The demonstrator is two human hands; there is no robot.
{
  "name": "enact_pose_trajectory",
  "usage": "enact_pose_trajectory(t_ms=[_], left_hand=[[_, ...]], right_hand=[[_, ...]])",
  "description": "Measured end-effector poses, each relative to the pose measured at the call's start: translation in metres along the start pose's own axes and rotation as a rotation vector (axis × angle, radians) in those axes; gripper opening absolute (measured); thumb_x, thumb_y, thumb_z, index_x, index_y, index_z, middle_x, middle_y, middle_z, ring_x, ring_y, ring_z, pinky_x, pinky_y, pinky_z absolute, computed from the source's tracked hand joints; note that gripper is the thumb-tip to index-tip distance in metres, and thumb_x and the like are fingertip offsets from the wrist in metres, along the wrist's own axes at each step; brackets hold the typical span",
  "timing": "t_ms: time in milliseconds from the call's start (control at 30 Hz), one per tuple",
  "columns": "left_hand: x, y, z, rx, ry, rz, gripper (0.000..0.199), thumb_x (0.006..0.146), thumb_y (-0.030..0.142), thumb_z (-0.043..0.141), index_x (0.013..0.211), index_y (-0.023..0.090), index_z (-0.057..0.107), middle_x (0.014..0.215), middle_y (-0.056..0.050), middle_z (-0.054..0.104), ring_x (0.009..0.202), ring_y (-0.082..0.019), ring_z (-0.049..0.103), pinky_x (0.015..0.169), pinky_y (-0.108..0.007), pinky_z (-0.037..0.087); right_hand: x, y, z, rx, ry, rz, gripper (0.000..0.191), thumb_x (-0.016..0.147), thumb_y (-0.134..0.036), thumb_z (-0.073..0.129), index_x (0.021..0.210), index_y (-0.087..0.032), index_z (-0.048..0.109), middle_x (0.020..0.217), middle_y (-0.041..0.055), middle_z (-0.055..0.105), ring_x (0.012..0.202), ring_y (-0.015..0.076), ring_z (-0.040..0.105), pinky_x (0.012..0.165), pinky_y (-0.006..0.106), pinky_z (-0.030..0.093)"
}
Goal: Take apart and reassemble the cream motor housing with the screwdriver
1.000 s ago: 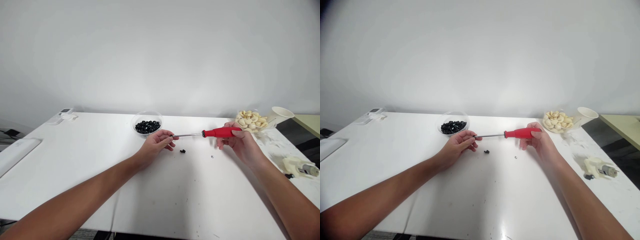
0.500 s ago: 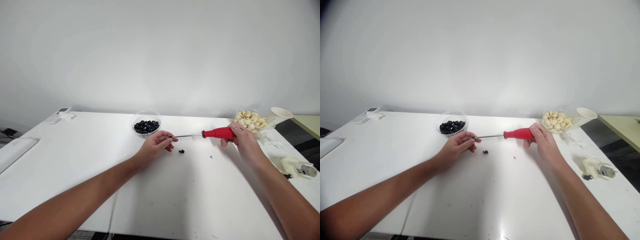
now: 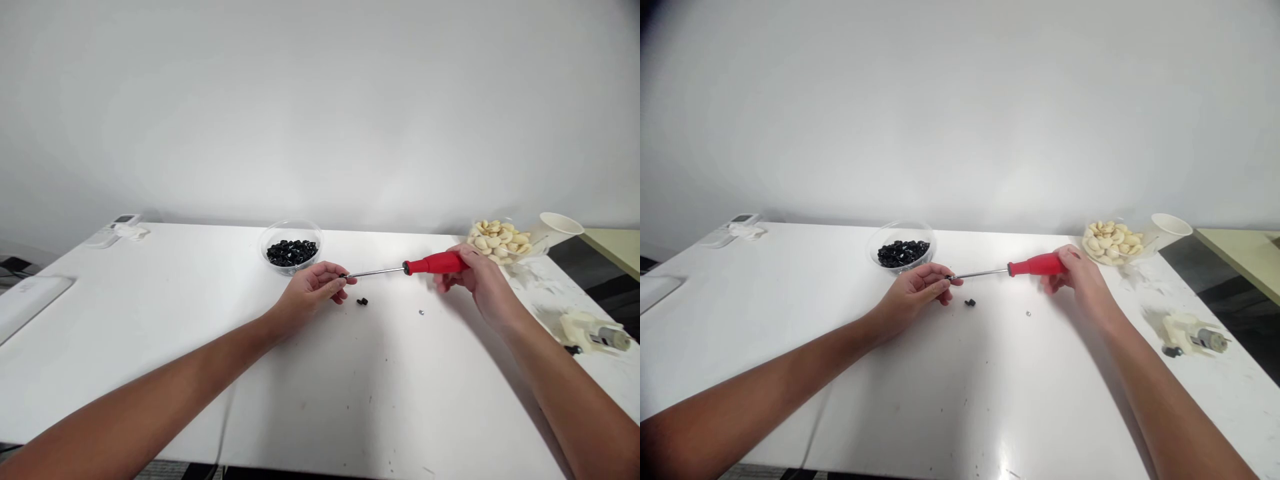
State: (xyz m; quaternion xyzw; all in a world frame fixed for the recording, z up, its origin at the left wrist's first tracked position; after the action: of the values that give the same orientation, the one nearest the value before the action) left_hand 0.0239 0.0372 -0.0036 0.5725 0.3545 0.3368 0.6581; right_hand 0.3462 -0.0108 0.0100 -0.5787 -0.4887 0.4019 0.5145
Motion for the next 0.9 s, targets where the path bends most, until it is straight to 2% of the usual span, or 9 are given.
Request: enact_pose_trajectory(t_ms=[100,233,400,467,567,700,767,833,900], left_hand=[[0.000,0.001,0.001,0.014,0.000,-0.002,0.028,0.097,0.039,0.076,0.112,0.016,0.069,0.117,-0.011,0.080,0.079,-0.013,0.068,0.083,-0.035,0.059],[-0.001,0.002,0.001,0.006,0.005,-0.001,0.027,0.098,0.039,0.075,0.112,0.017,0.069,0.117,-0.011,0.080,0.079,-0.013,0.068,0.083,-0.036,0.059],[0.000,0.000,0.001,0.011,-0.007,0.000,0.027,0.098,0.039,0.076,0.112,0.017,0.069,0.118,-0.011,0.080,0.079,-0.013,0.068,0.083,-0.034,0.059],[0.000,0.000,0.000,0.002,0.002,0.000,0.027,0.098,0.039,0.075,0.112,0.017,0.069,0.117,-0.011,0.081,0.079,-0.013,0.068,0.083,-0.034,0.059],[0.000,0.000,0.000,-0.007,0.015,-0.005,0.026,0.098,0.039,0.075,0.112,0.017,0.069,0.116,-0.010,0.081,0.078,-0.012,0.068,0.083,-0.035,0.059],[-0.001,0.001,0.000,0.008,0.008,-0.004,0.026,0.097,0.038,0.076,0.112,0.017,0.069,0.117,-0.011,0.081,0.078,-0.013,0.068,0.082,-0.034,0.059],[-0.001,0.000,0.000,0.016,0.002,-0.004,0.027,0.098,0.038,0.076,0.112,0.017,0.070,0.117,-0.011,0.081,0.079,-0.013,0.068,0.082,-0.034,0.059],[-0.001,0.000,0.000,0.018,-0.004,-0.008,0.026,0.098,0.038,0.075,0.113,0.017,0.070,0.116,-0.011,0.080,0.079,-0.013,0.068,0.082,-0.033,0.059],[0.000,0.000,0.000,0.019,-0.007,-0.013,0.026,0.098,0.038,0.075,0.113,0.017,0.070,0.116,-0.010,0.080,0.079,-0.013,0.068,0.082,-0.033,0.059]], right_hand=[[0.003,0.001,0.000,0.123,-0.034,-0.027,0.027,0.095,-0.054,0.060,0.091,-0.027,0.057,0.071,0.0042,0.072,0.063,0.0265,0.066,0.064,0.041,0.052],[0.003,0.004,-0.007,-0.075,0.084,-0.006,0.043,0.101,-0.061,0.059,0.078,-0.025,0.061,0.060,0.0048,0.065,0.064,0.0241,0.063,0.068,0.039,0.051],[0.005,0.003,-0.004,0.094,0.007,-0.036,0.033,0.093,-0.059,0.063,0.093,-0.027,0.061,0.077,0.0042,0.072,0.067,0.0257,0.067,0.068,0.041,0.053],[0.005,0.005,-0.007,0.034,0.033,-0.043,0.032,0.093,-0.058,0.062,0.087,-0.026,0.062,0.075,0.0041,0.071,0.071,0.0256,0.067,0.070,0.039,0.053],[0.006,0.008,-0.012,-0.152,0.088,-0.054,0.044,0.100,-0.059,0.058,0.074,-0.025,0.063,0.068,0.0059,0.068,0.075,0.0258,0.065,0.072,0.039,0.051],[0.007,0.008,-0.010,0.083,-0.034,-0.093,0.023,0.090,-0.048,0.068,0.100,-0.027,0.065,0.087,0.0033,0.076,0.075,0.0259,0.071,0.078,0.042,0.055],[0.007,0.006,-0.010,0.147,-0.055,-0.105,0.021,0.086,-0.041,0.071,0.102,-0.028,0.064,0.091,0.0029,0.077,0.077,0.0261,0.073,0.077,0.041,0.056],[0.006,0.004,-0.012,0.055,-0.012,-0.127,0.015,0.091,-0.041,0.069,0.094,-0.027,0.065,0.080,0.0028,0.074,0.074,0.0256,0.071,0.073,0.040,0.056],[0.004,0.003,-0.012,-0.110,0.039,-0.146,0.028,0.100,-0.049,0.063,0.083,-0.026,0.065,0.066,0.0029,0.068,0.069,0.0248,0.067,0.069,0.039,0.054]])
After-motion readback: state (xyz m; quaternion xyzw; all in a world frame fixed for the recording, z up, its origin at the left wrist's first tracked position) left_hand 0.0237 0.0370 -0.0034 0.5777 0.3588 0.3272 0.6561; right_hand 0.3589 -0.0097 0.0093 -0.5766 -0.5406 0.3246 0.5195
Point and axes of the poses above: each hand's wrist, its own x-axis towards the middle knuckle, its own z-axis out of the palm, y = z × x, the point moved 4 cm from there along x, towards the middle knuckle
